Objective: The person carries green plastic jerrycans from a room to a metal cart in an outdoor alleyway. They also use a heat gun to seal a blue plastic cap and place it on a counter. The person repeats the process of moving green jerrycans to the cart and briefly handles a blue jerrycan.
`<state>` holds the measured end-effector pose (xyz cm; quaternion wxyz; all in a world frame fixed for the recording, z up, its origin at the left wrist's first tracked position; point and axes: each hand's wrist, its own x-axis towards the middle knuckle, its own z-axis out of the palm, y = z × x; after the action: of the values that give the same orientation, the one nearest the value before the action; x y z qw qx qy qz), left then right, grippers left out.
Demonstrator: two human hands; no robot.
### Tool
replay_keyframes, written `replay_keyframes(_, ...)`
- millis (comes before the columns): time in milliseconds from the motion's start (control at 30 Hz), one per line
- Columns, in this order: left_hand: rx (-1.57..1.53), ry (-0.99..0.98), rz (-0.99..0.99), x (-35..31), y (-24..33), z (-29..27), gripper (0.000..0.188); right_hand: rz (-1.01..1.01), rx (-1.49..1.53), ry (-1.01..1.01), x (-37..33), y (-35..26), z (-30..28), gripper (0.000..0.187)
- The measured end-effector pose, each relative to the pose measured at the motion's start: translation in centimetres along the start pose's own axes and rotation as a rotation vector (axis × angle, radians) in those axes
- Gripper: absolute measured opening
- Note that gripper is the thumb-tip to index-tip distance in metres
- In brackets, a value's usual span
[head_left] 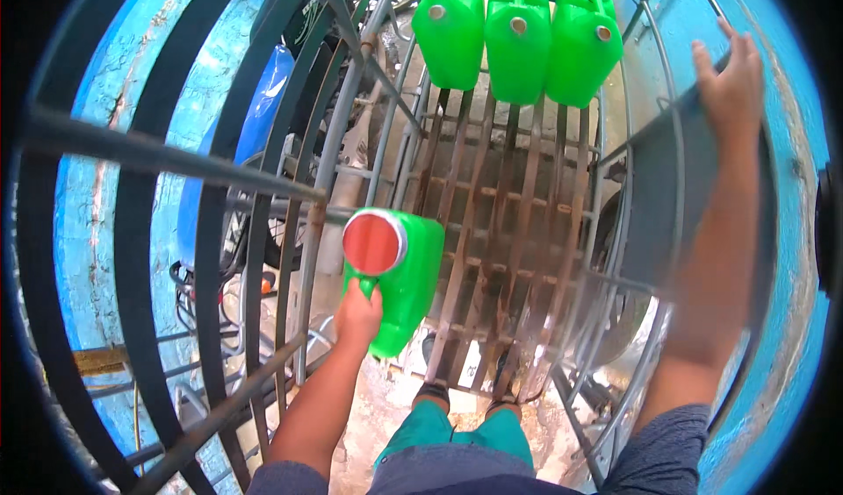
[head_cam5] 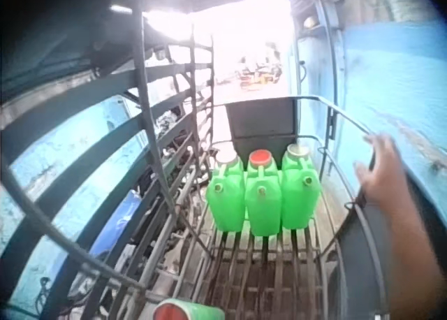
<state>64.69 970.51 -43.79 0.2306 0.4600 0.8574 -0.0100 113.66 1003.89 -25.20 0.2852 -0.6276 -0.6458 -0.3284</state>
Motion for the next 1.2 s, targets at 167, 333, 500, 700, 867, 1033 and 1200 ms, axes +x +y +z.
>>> replay_keyframes(167,-0.042,0.148,0.118,-1.7,-1.0,-0.2,0.054,0.323,-0.18,-0.943,2.6,6.4,-3.8,0.07)
replay_keyframes(333,-0.092,0.231,0.236,-11.5,-5.0,1.4,0.085,-0.062,-0.197,-0.829,-1.1,8.8,-6.3,0.069)
replay_keyframes(500,-0.203,0.2,0.342,-11.2,-7.3,4.6,0.11,-0.076,-0.049,-0.806,-1.1,10.8,-5.4,0.066)
replay_keyframes(700,-0.164,0.235,0.377,-10.4,-6.9,4.7,0.111,-0.314,-0.55,-0.775,-2.2,17.5,-0.3,0.056)
replay_keyframes(867,-0.175,0.258,0.411,-7.6,-5.0,4.4,0.112,-1.087,-1.827,-0.527,-2.6,23.0,4.2,0.056)
replay_keyframes(1033,-0.212,0.269,0.432,-3.8,-1.1,3.6,0.112,-1.277,-1.972,-0.579,-2.5,20.1,1.9,0.057)
replay_keyframes(1200,-0.114,0.369,0.474,2.7,3.6,2.6,0.113,-1.433,-2.108,-0.83,-2.4,12.4,-3.5,0.057)
